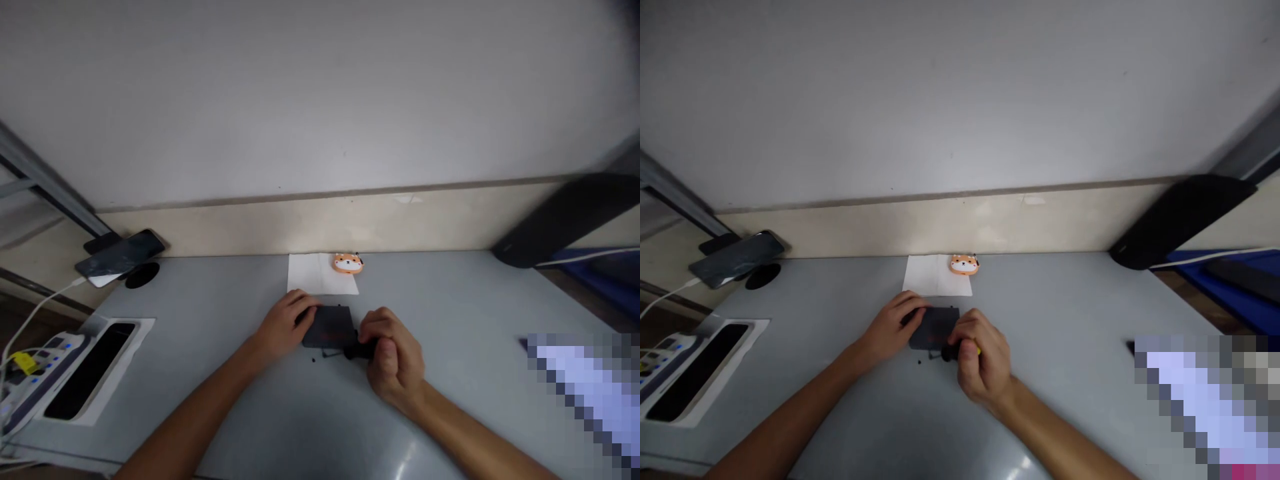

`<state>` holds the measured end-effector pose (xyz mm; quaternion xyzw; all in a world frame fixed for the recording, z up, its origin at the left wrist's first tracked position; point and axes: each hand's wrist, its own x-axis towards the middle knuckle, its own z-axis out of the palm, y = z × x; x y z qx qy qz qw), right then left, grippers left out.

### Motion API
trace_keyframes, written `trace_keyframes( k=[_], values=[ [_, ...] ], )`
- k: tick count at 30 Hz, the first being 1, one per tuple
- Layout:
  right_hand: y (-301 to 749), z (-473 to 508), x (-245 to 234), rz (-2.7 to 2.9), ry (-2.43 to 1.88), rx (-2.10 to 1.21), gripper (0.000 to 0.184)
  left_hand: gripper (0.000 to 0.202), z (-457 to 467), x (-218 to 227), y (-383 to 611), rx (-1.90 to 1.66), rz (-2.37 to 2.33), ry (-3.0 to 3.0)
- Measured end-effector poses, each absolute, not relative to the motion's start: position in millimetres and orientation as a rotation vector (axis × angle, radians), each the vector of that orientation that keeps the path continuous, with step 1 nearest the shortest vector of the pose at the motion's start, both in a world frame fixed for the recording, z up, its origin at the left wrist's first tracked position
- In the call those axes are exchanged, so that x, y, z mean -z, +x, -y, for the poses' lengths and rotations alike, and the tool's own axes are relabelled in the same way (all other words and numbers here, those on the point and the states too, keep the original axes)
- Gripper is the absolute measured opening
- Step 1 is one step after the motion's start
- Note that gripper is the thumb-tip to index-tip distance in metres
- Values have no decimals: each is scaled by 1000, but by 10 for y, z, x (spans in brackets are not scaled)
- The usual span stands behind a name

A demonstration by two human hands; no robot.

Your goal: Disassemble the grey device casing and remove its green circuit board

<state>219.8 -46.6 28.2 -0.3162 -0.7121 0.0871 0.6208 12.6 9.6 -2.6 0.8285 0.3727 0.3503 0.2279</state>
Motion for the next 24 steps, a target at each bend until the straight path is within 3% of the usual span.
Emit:
trace_keyframes(
  k=[9, 16, 20, 24],
  values=[
    [2166, 509, -270, 1610, -703, -290, 31, 18, -24, -145, 147, -1096, -974, 2345],
    [2273, 346, -379, 1139, -848, -150, 37, 24, 122, -376, 131, -786, -726, 2424],
    [2320, 256, -446, 1010, -933, -136, 37, 11, 118, -327, 172, -809, -719, 2445],
    [2348, 217, -454, 990, -951, -139, 38, 14, 68, -282, 176, -839, -744, 2441]
  ],
)
